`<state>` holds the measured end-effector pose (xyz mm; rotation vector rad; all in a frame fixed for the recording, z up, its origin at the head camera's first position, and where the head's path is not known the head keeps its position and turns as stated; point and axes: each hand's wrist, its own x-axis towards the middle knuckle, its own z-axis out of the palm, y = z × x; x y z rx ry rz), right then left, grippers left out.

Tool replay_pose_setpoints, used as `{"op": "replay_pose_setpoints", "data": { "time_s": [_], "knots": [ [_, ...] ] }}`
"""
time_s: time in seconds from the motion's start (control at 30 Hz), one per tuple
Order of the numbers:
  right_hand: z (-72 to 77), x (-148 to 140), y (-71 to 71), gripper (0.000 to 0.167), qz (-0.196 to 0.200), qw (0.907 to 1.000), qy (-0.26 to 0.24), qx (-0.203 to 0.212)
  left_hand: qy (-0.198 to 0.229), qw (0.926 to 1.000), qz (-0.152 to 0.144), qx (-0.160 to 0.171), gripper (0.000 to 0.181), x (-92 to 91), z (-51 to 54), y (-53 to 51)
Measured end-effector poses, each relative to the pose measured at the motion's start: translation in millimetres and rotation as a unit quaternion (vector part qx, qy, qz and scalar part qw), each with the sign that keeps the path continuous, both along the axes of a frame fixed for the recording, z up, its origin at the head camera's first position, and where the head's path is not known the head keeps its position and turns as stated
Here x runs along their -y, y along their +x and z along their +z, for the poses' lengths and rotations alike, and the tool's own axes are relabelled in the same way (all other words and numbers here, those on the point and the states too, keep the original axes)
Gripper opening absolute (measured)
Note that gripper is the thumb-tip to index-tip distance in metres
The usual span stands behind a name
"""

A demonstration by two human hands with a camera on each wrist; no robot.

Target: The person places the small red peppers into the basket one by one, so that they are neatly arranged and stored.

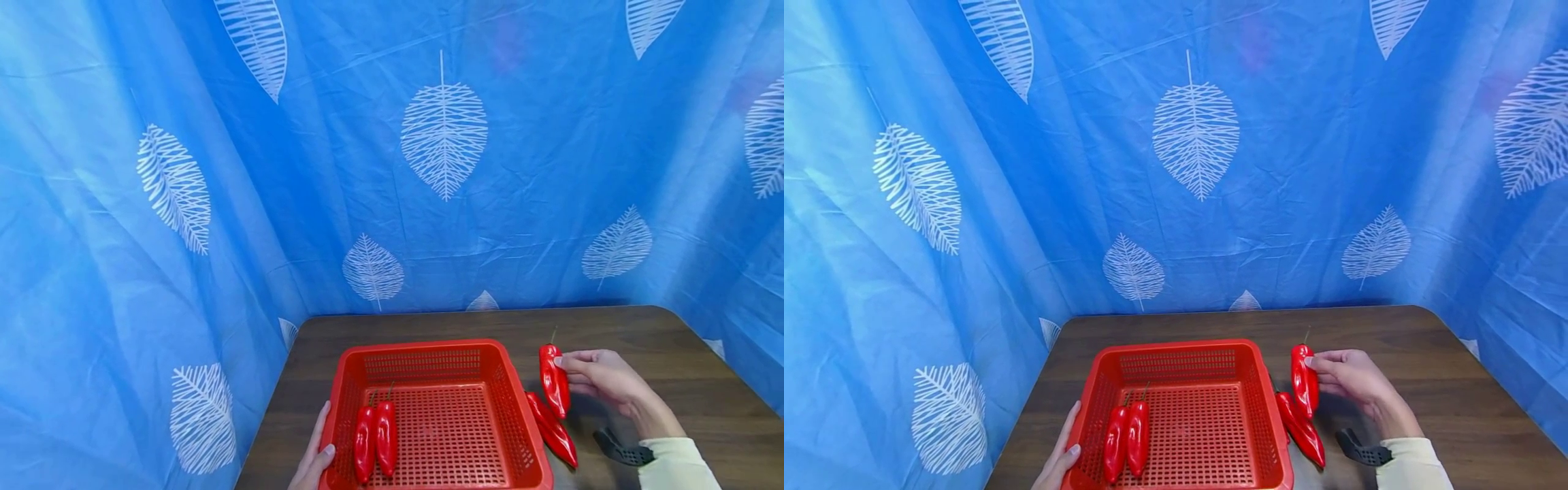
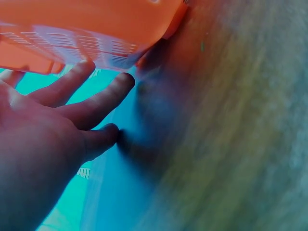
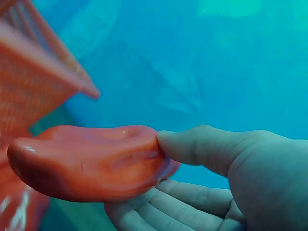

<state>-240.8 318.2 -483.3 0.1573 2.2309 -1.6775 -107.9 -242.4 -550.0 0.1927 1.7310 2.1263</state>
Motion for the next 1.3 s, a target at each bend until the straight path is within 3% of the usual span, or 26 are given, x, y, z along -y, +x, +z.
{"op": "replay_pose_setpoints", "data": {
  "time_s": [0.37,0.57,0.87,1.1,1.3],
  "knots": [
    [22.0,24.5,27.2,0.079,-0.016,0.9989,-0.042,-0.014,-0.001,1.0000,0.000,0.001,0.082,-0.5,1.3,1.1],
    [30.0,43.7,34.9,0.072,0.011,0.9963,-0.072,-0.047,0.009,0.9999,-0.002,0.013,0.084,-0.1,1.2,1.4],
    [38.9,80.1,34.8,0.064,0.041,0.9941,-0.071,-0.071,0.013,0.9999,-0.002,0.007,0.083,-1.3,1.4,1.8],
    [44.3,105.5,33.7,0.063,0.044,0.9944,-0.065,-0.071,0.011,0.9999,-0.001,0.000,0.084,-1.6,0.9,1.3],
    [47.6,126.9,28.8,0.060,0.062,0.9934,-0.064,-0.071,0.004,0.9992,-0.015,-0.036,0.083,-1.5,-0.9,-0.7]
  ]
}}
